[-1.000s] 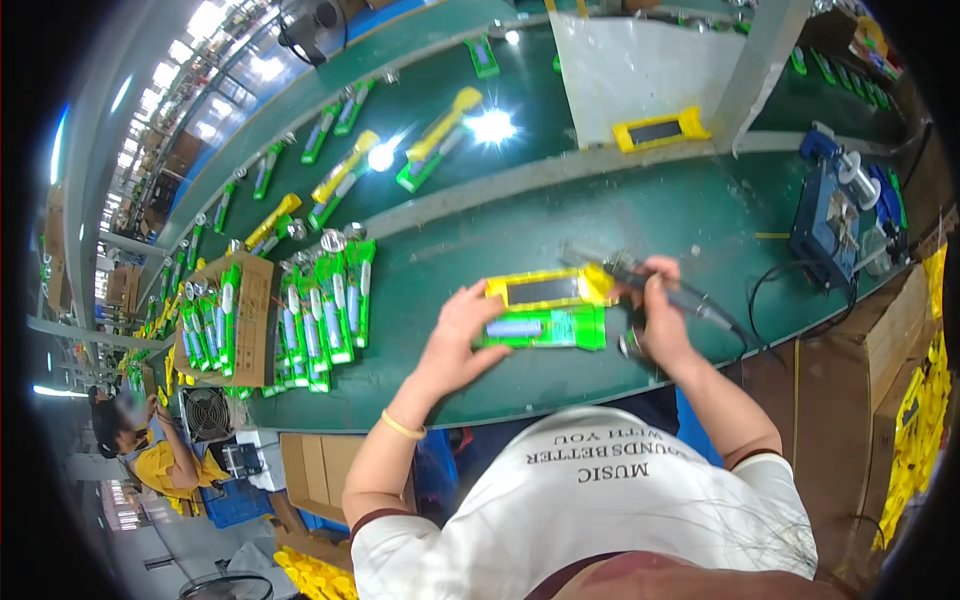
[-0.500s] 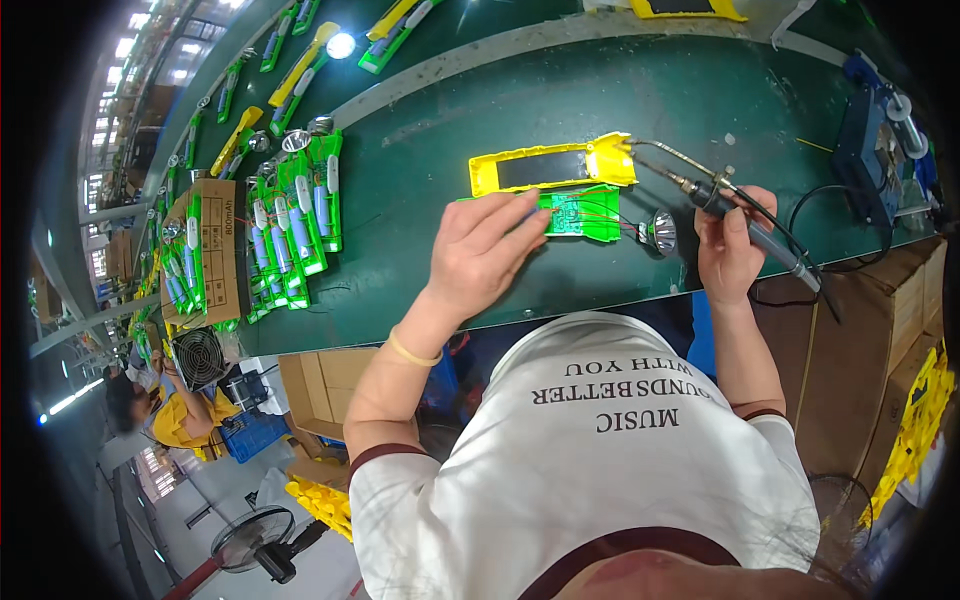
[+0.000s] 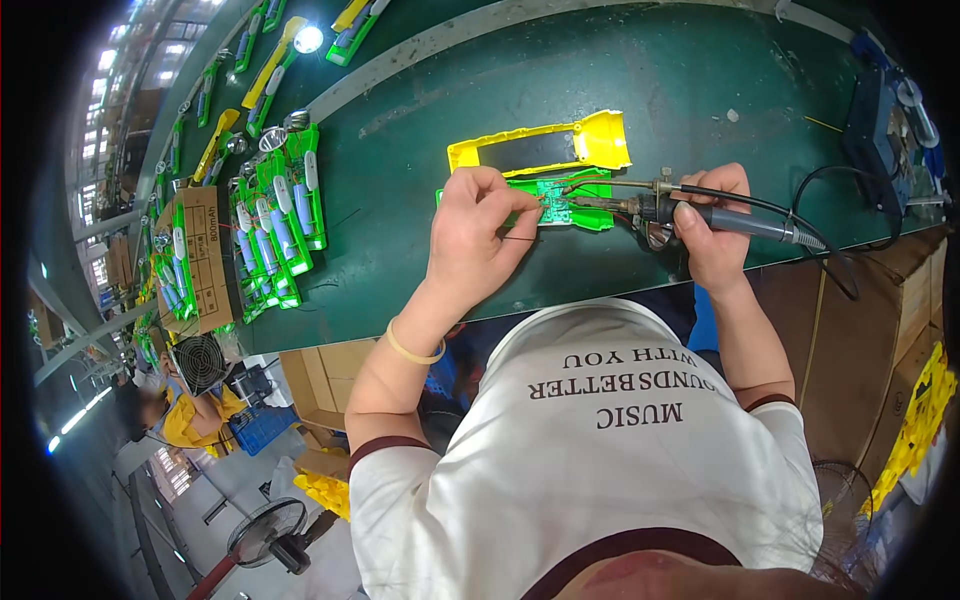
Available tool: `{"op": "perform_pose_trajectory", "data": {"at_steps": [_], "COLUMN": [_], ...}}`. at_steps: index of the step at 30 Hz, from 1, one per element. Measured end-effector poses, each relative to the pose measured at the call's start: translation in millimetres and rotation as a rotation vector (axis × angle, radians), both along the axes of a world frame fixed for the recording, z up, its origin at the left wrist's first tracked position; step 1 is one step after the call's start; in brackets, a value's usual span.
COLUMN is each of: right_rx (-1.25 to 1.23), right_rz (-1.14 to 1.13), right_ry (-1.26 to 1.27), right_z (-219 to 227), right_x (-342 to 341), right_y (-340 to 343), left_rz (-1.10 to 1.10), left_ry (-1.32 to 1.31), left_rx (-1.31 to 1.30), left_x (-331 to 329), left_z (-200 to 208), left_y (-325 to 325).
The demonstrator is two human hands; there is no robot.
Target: Soldering internal wiring and assembling components of solar-powered flashlights on a factory assembly line.
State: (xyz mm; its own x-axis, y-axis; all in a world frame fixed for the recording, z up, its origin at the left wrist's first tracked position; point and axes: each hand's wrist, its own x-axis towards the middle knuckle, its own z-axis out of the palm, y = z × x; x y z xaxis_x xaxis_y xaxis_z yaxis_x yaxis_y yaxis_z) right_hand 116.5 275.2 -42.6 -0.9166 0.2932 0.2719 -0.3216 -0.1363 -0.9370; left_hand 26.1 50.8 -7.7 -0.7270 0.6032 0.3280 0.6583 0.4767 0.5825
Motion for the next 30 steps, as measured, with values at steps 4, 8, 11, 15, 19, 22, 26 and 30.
{"op": "perform_pose_trajectory", "data": {"at_steps": [4,8,11,15,19,22,26,30], "right_rx": [-0.093,-0.125,-0.070,0.126,-0.126,-0.061,0.105,-0.109], "right_rz": [0.075,0.112,0.111,0.072,0.105,0.100,0.073,0.113], "right_ry": [-0.003,-0.031,-0.080,-0.096,-0.111,-0.116,-0.103,-0.131], "right_z": [1.9,2.0,0.4,-2.9,3.5,-0.3,-0.7,4.8], "right_x": [-1.4,-2.1,-1.1,-1.7,-0.6,-1.0,-2.7,1.4], "right_y": [-5.4,-6.5,-5.5,-2.3,-6.6,-3.4,-2.0,-5.1], "left_rz": [-0.021,-0.026,-0.050,-0.019,-0.007,-0.006,-0.010,-0.006], "left_ry": [0.012,-0.015,-0.018,-0.036,-0.036,-0.024,-0.020,-0.009], "left_rx": [-0.013,-0.034,-0.036,-0.044,-0.043,-0.037,-0.056,-0.056], "left_x": [-2.4,-2.6,-4.2,-2.5,-2.7,-2.9,-2.2,-1.9], "left_z": [1.4,4.2,4.8,7.5,6.8,5.4,6.0,5.6], "left_y": [-1.1,-1.3,-0.9,0.7,2.1,1.5,1.0,0.6]}}
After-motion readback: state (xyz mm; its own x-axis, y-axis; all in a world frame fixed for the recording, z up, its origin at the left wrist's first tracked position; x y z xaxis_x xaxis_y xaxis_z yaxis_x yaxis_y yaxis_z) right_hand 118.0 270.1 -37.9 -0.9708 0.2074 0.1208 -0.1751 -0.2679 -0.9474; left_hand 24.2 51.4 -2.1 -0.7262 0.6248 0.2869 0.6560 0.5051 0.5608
